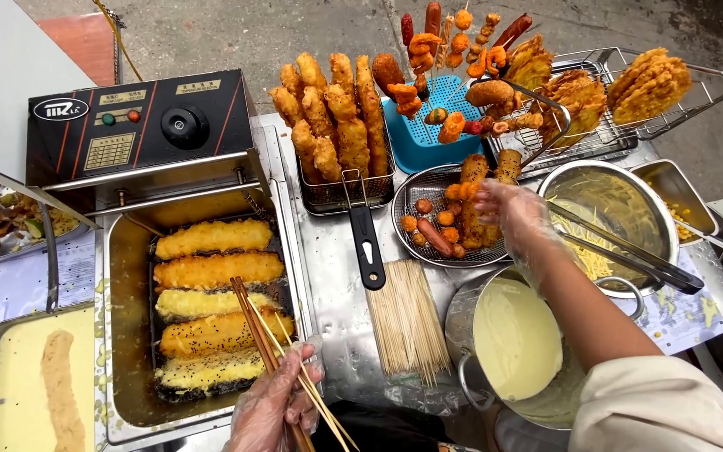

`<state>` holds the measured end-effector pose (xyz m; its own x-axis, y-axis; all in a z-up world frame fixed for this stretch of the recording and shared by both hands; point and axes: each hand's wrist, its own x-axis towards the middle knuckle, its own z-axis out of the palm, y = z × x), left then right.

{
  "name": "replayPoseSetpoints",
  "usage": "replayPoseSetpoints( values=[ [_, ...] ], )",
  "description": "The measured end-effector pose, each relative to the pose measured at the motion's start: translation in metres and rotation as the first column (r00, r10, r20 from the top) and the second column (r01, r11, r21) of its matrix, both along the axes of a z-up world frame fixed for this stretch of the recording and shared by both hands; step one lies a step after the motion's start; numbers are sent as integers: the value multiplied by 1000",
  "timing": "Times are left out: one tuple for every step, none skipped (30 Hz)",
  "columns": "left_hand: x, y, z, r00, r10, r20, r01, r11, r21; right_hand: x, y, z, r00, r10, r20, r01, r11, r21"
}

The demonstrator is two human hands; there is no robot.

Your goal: Peeling, flattening, battering, and deep-frying bananas at a street food stall.

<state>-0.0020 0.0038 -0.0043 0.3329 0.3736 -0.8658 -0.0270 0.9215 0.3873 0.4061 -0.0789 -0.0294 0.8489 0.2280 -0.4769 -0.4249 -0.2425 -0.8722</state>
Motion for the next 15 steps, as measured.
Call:
replayPoseSetpoints(
  values=[
    [2,0,4,999,4,-43,-3,1000,22,-10,1,14,992,122,12,-121,988,-91],
    [4,0,7,996,10,-86,-6,999,45,-21,2,28,970,244,11,-238,954,-182],
    [4,0,10,996,11,-86,-7,999,44,-21,-2,24,969,246,11,-240,954,-182],
    [5,0,13,997,26,-77,-23,999,31,-20,-5,21,942,334,25,-318,915,-248],
    [5,0,16,997,40,-68,-39,999,17,-19,-9,18,906,421,33,-390,866,-313],
    [7,1,20,997,42,-68,-41,999,16,-30,-6,42,906,423,33,-392,865,-314],
    [8,2,23,997,39,-74,-39,999,0,-42,-3,67,690,702,-177,-636,471,-611],
    [10,4,26,996,36,-80,-37,999,-14,-52,2,90,417,780,-467,-691,-62,-721],
    [13,7,33,996,39,-80,-40,999,-12,-51,-6,80,415,782,-465,-691,-62,-721],
    [15,8,39,993,27,-116,-29,1000,-11,-51,-16,69,341,922,-181,-437,-15,-899],
    [17,8,45,988,16,-151,-18,1000,-10,-50,-26,58,157,984,85,-168,111,-979],
    [16,7,37,988,20,-154,-22,1000,-14,-82,-20,78,154,985,81,-171,108,-979],
    [15,6,29,1000,17,-22,-17,1000,14,-114,-14,98,120,982,147,-469,187,-863],
    [12,5,21,994,9,108,-13,999,43,-147,-8,118,114,967,229,-723,239,-649],
    [15,4,24,995,11,104,-16,999,41,-161,-18,104,112,967,227,-726,236,-646]
  ],
)
